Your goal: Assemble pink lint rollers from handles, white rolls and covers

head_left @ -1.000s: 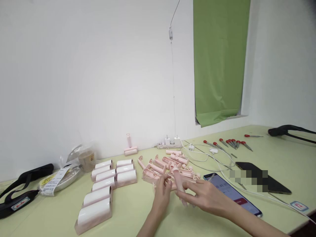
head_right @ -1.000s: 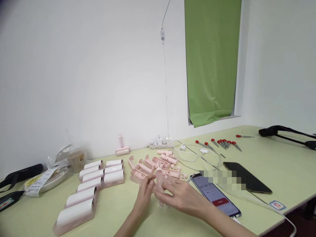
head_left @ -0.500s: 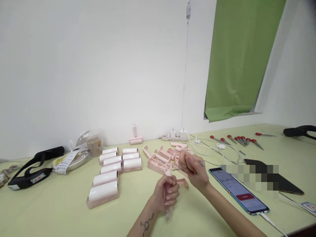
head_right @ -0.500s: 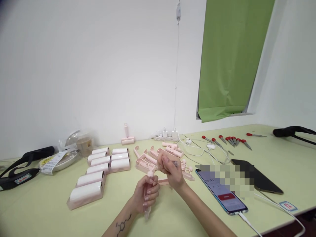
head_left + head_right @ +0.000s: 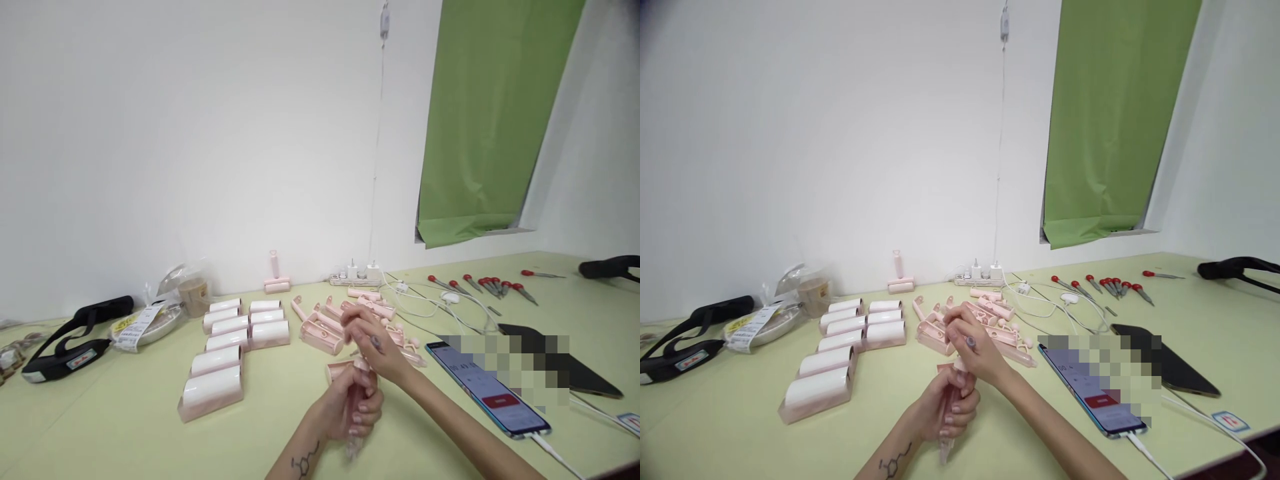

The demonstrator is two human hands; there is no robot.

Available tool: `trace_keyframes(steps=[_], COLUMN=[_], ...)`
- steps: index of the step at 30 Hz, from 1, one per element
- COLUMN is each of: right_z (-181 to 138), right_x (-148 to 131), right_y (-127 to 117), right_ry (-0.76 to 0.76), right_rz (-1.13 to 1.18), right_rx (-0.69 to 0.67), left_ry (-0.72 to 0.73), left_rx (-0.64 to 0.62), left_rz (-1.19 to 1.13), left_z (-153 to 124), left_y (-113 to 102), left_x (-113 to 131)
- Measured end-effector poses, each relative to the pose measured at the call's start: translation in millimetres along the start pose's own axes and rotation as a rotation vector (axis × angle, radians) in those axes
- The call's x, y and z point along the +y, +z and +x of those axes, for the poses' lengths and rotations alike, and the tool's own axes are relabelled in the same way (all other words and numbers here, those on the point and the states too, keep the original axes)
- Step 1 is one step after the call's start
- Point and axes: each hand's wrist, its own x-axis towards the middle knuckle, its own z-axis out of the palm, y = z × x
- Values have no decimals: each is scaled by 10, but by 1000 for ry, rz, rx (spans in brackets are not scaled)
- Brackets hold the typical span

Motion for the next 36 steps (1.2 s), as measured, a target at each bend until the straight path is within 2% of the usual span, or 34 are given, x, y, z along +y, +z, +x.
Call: trace_keyframes(steps=[3, 6, 11, 13, 16, 20, 22, 24, 27, 29, 33, 36], right_z=[11, 84, 324, 413, 506, 571, 589, 603, 623, 635, 650, 668], right_x=[211, 379, 564, 656, 839, 1126, 1252, 1348, 1431, 1451, 1442, 1428], right_y=[-63, -141, -179, -175, -226, -473, -607, -694, -737, -741, -748, -747], right_ry=[166, 322, 442, 497, 600, 734, 771, 785, 788, 785, 759, 721], right_rz=[-216, -294, -338, -342, -350, -375, -376, -370, -374, -390, -418, -427], right_rx=[-84, -109, -129, -150, -153, -98, -103, -139, -198, -216, -225, -237], left_ry=[35, 31, 236, 311, 350, 336, 314, 326, 417, 475, 527, 550], left_rx=[174, 359, 703, 762, 823, 950, 949, 885, 760, 719, 823, 795], left_rz=[84, 303, 1210, 1367, 1458, 1806, 2013, 2126, 2258, 2344, 2392, 2325], left_z=[30, 115, 317, 379, 417, 364, 325, 303, 322, 357, 364, 245], left_y=[-10, -48, -100, -114, -136, -168, -178, -189, -245, -318, -433, -410], left_x=[57, 141, 326, 393, 453, 493, 491, 450, 291, 152, -37, -82])
